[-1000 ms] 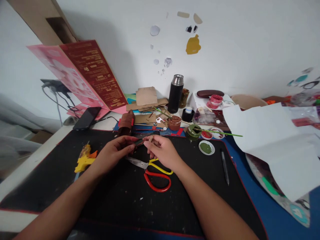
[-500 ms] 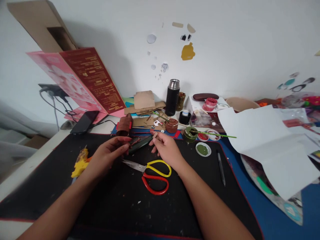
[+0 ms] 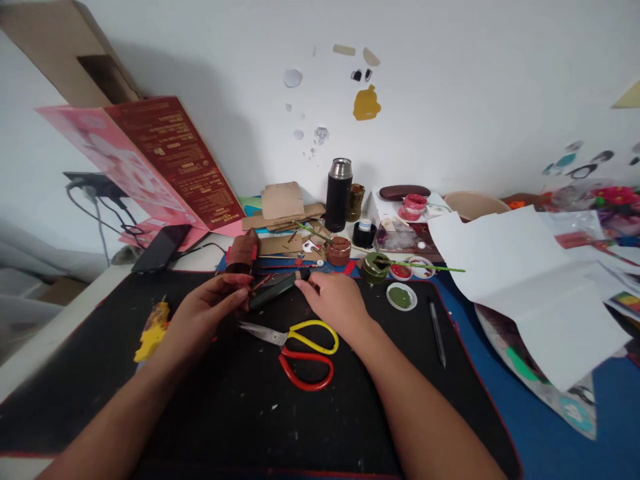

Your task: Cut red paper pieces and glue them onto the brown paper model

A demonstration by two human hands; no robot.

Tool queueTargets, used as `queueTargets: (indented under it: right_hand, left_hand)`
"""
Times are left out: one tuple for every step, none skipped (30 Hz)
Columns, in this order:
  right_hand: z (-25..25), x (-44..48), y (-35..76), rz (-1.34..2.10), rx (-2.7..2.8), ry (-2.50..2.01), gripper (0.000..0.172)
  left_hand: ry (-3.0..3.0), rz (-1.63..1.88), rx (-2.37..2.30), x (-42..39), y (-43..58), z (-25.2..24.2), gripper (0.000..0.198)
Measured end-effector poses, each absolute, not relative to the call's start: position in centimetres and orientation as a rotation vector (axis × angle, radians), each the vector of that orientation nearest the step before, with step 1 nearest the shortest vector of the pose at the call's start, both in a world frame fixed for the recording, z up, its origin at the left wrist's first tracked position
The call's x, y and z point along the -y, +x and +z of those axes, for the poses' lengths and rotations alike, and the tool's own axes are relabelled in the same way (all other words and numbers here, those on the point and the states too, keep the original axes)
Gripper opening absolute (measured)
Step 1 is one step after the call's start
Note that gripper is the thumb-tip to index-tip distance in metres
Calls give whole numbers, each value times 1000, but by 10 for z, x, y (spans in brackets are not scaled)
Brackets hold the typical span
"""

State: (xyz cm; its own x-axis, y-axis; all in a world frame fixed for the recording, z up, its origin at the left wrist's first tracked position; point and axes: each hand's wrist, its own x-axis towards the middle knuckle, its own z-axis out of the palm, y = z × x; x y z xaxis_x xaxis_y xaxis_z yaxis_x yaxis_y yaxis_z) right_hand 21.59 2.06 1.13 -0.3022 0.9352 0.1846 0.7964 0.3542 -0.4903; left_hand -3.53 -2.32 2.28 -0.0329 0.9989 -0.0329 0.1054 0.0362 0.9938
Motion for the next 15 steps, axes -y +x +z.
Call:
queueTargets:
  right_hand:
    - [11, -21, 217, 408, 2167, -1521, 49]
    - [11, -22, 217, 395, 2141, -1527, 50]
    - [11, -22, 218, 394, 2110, -1526, 51]
    - [11, -22, 218, 408, 2079, -1517, 51]
    - [10, -23, 219, 434, 2050, -1505, 51]
    - [10, -23, 218, 470, 2024, -1492, 50]
    - [9, -23, 218, 513, 2003, -1478, 48]
    - [9, -23, 217, 565, 1989, -1464, 47]
    - [8, -23, 217, 627, 1979, -1447, 45]
    - [7, -23, 216, 697, 1972, -1428, 43]
    - [7, -22, 215, 769, 1969, -1408, 39]
    - [6, -22, 215, 834, 1969, -1388, 34]
    - [5, -22, 214, 884, 1973, -1372, 26]
    - [5, -22, 214, 917, 1983, -1359, 20]
    - [5, -22, 214, 934, 1999, -1349, 15]
  left_hand:
    - [1247, 1151, -1328, 23, -35, 23, 52]
    - [1250, 1148, -1333, 23, -36, 23, 52]
    - [1253, 1146, -1338, 24, -36, 23, 52]
    - [1257, 1144, -1343, 24, -36, 24, 52]
    - [1259, 1144, -1347, 24, -36, 24, 52]
    - [1260, 1144, -1348, 24, -35, 24, 53]
    - [1260, 1146, -1349, 24, -35, 25, 53]
    - [1261, 1147, -1351, 24, -35, 25, 52]
    - [1263, 1149, -1354, 24, -35, 25, 52]
    - [1266, 1150, -1358, 24, -34, 25, 52]
    - [1268, 1150, -1361, 24, -34, 26, 51]
    - [1269, 1151, -1362, 24, -34, 26, 50]
    - [1269, 1151, -1362, 24, -34, 26, 49]
    - [1269, 1152, -1361, 24, -34, 25, 49]
    - [1270, 1153, -1361, 24, -34, 25, 48]
